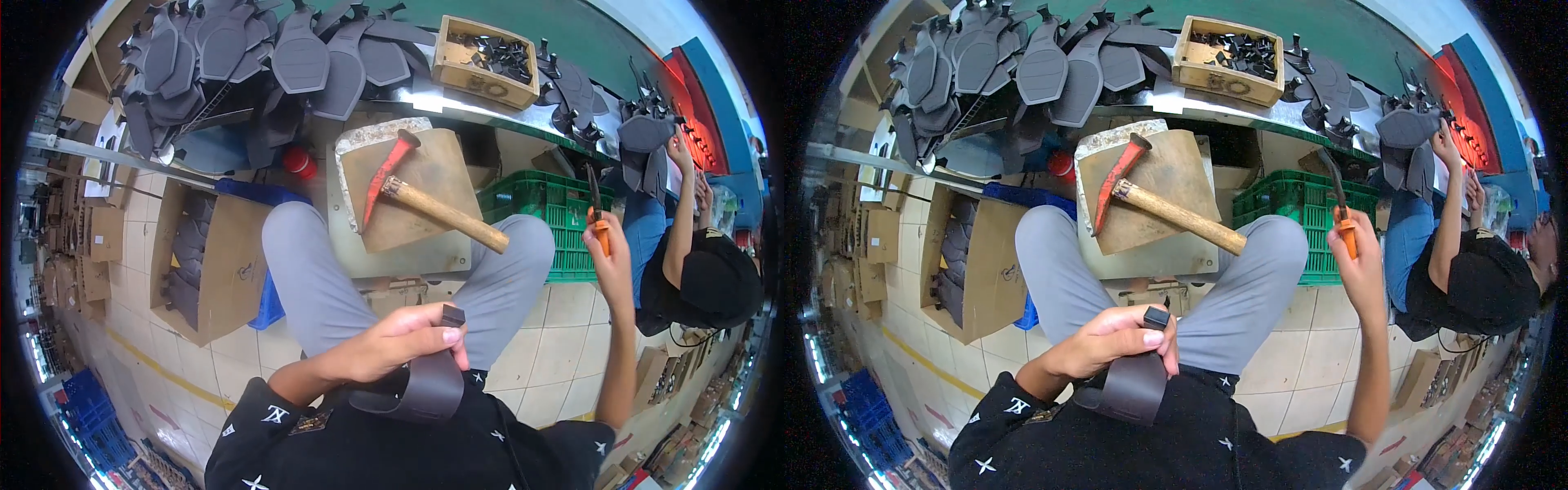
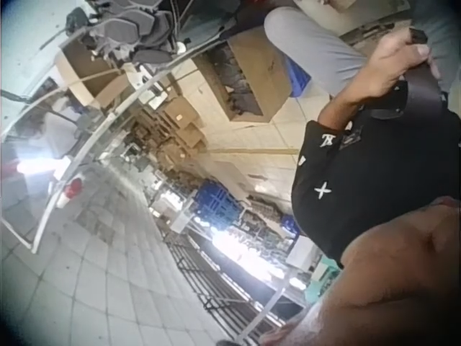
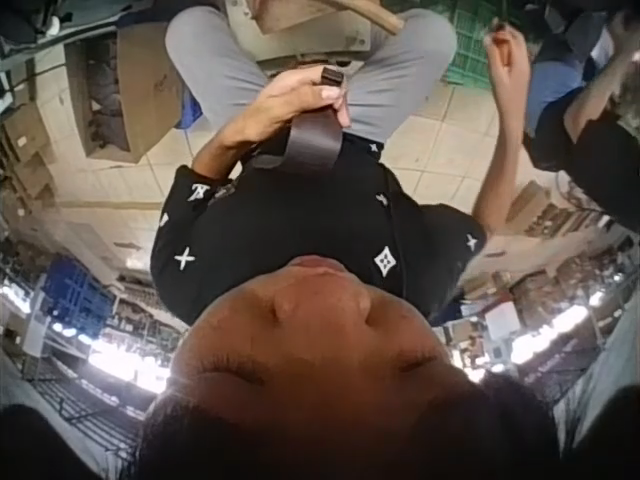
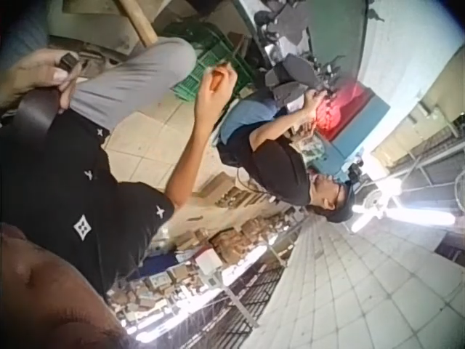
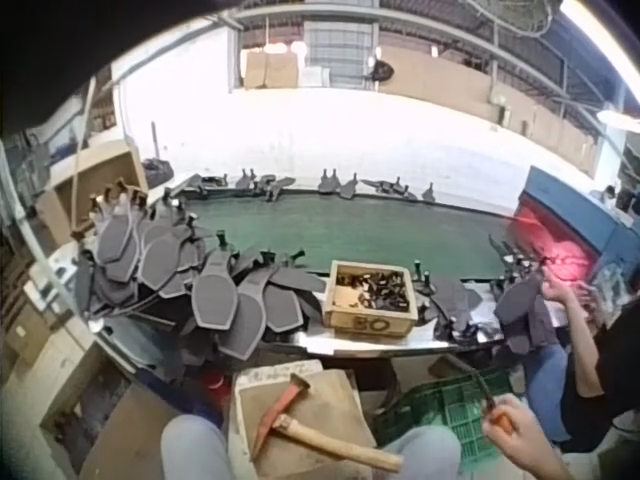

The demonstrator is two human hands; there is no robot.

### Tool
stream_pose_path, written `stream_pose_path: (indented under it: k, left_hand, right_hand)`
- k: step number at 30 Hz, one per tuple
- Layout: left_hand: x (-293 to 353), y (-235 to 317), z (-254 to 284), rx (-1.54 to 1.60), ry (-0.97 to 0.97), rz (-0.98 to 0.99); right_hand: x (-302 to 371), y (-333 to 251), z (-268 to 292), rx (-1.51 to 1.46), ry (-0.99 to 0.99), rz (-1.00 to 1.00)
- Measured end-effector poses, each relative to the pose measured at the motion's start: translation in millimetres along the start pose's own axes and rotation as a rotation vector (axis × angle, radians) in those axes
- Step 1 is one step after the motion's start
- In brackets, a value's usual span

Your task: Assembling and preparing shoe components using a hammer and pliers.

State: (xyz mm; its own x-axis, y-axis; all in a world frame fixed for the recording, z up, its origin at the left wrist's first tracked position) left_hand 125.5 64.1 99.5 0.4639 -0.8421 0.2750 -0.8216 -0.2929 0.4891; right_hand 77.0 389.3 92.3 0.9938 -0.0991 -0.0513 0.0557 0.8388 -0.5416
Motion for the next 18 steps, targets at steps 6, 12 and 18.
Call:
stream_pose_path:
  k: [6,12,18]
  left_hand:
    - [-10.0,0.9,-9.2,-0.013,0.012,0.073]
    - [-28.1,-7.0,-17.4,-0.048,0.067,0.097]
    - [-38.2,-14.2,-15.2,-0.069,0.112,0.100]
  right_hand:
    - [61.9,276.8,-113.5,0.412,-0.102,-0.311]
    - [69.9,351.9,-147.3,0.471,0.033,-0.380]
    - [66.0,312.9,-130.9,0.325,0.266,-0.230]
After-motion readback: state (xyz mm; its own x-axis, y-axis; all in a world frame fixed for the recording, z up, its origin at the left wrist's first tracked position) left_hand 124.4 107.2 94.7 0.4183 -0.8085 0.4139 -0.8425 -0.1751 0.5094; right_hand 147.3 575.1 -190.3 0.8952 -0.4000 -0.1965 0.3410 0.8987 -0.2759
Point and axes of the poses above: each hand's wrist, its own x-axis away from the middle knuckle, its own z-axis out of the back of the hand, y = z × x, the point moved 6 cm from there along -x, towards the middle knuckle, and after that the axes turned 15 degrees about x, right-handed, at the moved point
